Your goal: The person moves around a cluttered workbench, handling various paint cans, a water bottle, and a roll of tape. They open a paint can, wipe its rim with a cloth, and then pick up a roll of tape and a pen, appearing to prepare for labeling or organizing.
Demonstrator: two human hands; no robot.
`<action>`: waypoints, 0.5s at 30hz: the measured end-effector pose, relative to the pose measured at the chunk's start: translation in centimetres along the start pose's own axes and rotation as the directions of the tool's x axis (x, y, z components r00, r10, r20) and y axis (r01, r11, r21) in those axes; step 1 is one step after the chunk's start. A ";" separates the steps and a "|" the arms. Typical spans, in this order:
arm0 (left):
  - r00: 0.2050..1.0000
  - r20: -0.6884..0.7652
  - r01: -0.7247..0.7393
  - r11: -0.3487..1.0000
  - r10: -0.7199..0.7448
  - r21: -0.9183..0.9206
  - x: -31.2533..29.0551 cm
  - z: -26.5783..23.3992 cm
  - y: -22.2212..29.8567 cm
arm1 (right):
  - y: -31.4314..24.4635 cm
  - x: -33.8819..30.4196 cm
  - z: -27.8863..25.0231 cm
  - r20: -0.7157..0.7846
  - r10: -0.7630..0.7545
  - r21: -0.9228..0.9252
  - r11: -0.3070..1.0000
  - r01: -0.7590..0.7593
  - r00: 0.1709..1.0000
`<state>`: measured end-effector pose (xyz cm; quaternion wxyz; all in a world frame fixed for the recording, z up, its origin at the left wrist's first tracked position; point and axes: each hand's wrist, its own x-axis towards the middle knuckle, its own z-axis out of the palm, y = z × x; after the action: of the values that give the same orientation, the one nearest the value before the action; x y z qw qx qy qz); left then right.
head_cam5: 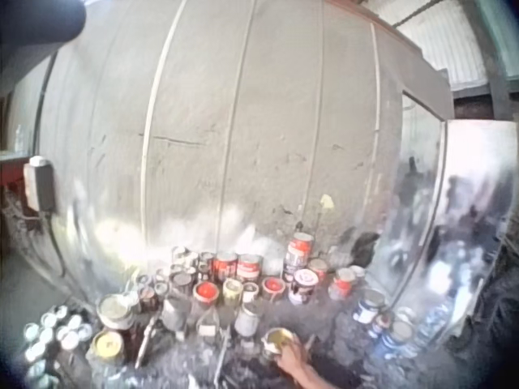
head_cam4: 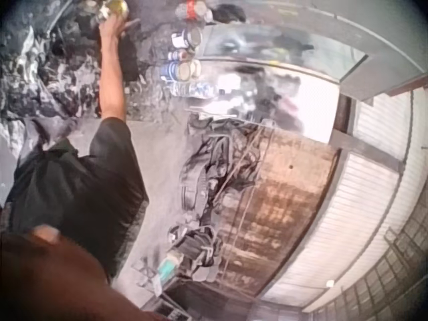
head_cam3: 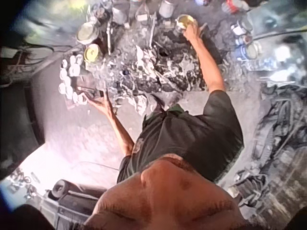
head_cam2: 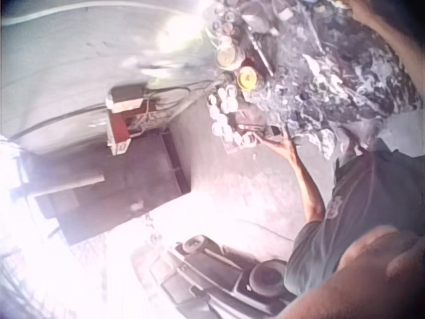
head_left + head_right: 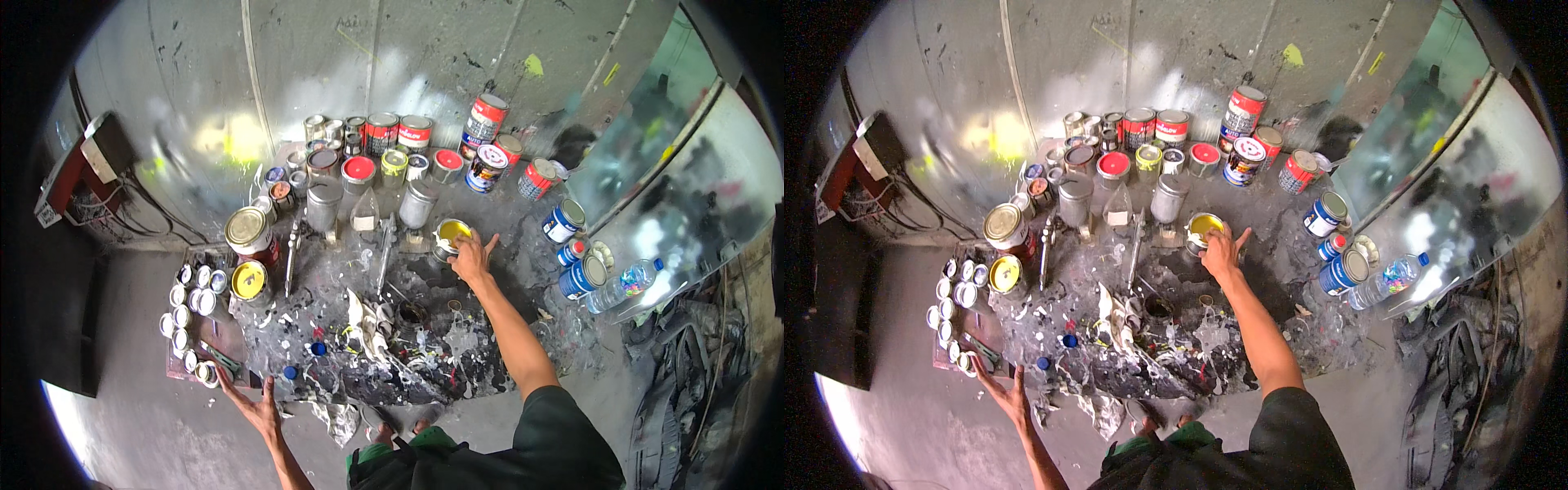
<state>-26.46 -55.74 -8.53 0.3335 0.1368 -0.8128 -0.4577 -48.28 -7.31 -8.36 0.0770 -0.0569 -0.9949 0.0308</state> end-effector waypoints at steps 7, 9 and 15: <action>0.999 -0.017 0.037 0.999 -0.037 -0.001 -1.0 0.8 2.2 | -0.6 2.8 -2.7 0.170 -0.023 -0.007 1.000 0.025 0.985; 0.994 0.009 0.112 0.994 -0.111 -0.012 -0.9 0.8 3.7 | -1.1 4.2 -3.9 0.124 0.001 0.015 1.000 -0.003 0.992; 0.996 -0.032 0.088 0.996 -0.089 -0.013 -0.4 -1.4 3.2 | -1.4 5.7 -6.1 0.357 -0.009 0.050 0.999 -0.009 0.934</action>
<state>-24.94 -54.67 -5.55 0.3268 0.1780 -0.7976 -0.4746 -53.03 -7.70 -1.44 -0.1034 -0.0484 -0.9913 0.0657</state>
